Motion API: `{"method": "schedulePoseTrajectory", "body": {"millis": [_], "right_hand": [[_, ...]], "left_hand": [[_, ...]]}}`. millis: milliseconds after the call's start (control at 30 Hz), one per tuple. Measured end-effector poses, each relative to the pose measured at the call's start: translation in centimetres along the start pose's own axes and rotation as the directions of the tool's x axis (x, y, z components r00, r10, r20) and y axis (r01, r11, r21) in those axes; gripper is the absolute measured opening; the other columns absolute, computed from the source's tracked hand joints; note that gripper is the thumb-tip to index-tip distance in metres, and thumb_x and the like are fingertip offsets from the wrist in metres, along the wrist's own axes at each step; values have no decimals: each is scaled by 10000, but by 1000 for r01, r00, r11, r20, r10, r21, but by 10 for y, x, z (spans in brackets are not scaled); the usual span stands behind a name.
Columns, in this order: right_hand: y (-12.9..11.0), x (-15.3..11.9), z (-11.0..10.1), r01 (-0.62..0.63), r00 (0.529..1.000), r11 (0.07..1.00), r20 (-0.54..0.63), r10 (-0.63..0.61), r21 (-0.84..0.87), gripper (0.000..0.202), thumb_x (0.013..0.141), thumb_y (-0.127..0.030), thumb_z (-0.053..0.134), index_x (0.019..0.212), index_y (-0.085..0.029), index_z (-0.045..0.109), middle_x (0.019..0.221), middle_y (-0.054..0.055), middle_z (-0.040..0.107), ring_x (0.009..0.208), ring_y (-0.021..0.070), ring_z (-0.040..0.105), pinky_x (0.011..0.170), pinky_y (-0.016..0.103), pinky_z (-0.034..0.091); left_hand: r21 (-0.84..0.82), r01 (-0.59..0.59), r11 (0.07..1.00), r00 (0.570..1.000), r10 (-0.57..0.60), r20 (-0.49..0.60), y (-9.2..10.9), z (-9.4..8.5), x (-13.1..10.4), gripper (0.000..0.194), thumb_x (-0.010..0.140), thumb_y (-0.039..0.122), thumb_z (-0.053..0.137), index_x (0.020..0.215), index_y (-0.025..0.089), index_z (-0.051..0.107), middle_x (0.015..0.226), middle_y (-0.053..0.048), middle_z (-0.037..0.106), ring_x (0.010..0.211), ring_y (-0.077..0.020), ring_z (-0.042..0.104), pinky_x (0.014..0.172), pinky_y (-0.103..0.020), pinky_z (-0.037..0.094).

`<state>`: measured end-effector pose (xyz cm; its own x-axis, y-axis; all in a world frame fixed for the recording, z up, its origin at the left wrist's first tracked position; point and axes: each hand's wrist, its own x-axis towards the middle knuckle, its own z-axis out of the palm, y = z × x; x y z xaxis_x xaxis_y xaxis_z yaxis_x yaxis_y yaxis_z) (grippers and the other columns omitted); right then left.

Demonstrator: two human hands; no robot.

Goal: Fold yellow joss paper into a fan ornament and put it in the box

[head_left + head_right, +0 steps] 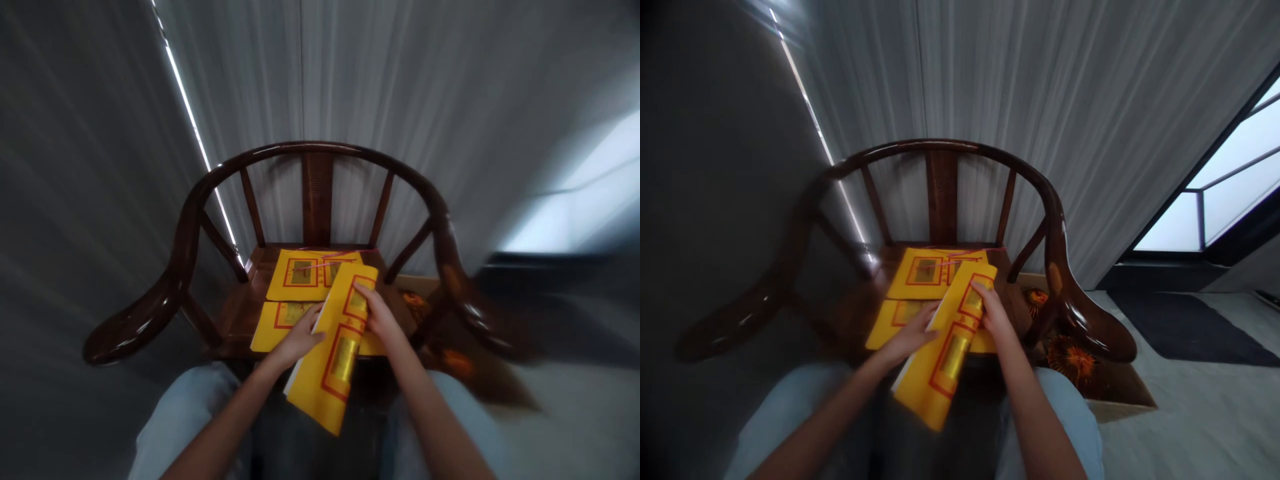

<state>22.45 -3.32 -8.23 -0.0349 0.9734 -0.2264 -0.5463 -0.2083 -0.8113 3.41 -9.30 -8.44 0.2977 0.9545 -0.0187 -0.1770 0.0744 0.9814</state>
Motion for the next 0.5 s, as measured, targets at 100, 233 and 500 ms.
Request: {"method": "schedulePoseTrajectory", "body": {"millis": [100, 233, 500], "right_hand": [[10, 4, -3, 3, 1000, 997, -27, -5, -74, 376, 565, -248, 816, 909, -175, 682, 853, 83, 764, 781, 291, 724, 719, 404, 585], [24, -15, 3, -37, 984, 975, 163, 74, -218, 359, 619, -298, 810, 944, -182, 713, 910, 93, 766, 813, 293, 727, 769, 403, 572], [26, -44, 15, -38, 952, 900, 259, 165, -435, 366, 622, -374, 826, 934, -211, 725, 966, 64, 763, 878, 278, 713, 771, 373, 561]], "left_hand": [[68, 37, 997, 994, -30, -103, -8, -13, 11, 589, 632, 227, 796, 1173, 178, 569, 1213, -130, 644, 1015, -249, 664, 830, -343, 543], [103, 43, 994, 964, -14, -264, -6, -28, 30, 585, 678, 348, 777, 1179, 178, 528, 1260, -142, 595, 775, -176, 682, 617, -292, 557], [283, -195, 939, 894, 289, -343, 3, -30, 41, 302, 733, 252, 684, 1017, 154, 654, 886, -49, 701, 809, -159, 668, 724, -250, 531]]}}
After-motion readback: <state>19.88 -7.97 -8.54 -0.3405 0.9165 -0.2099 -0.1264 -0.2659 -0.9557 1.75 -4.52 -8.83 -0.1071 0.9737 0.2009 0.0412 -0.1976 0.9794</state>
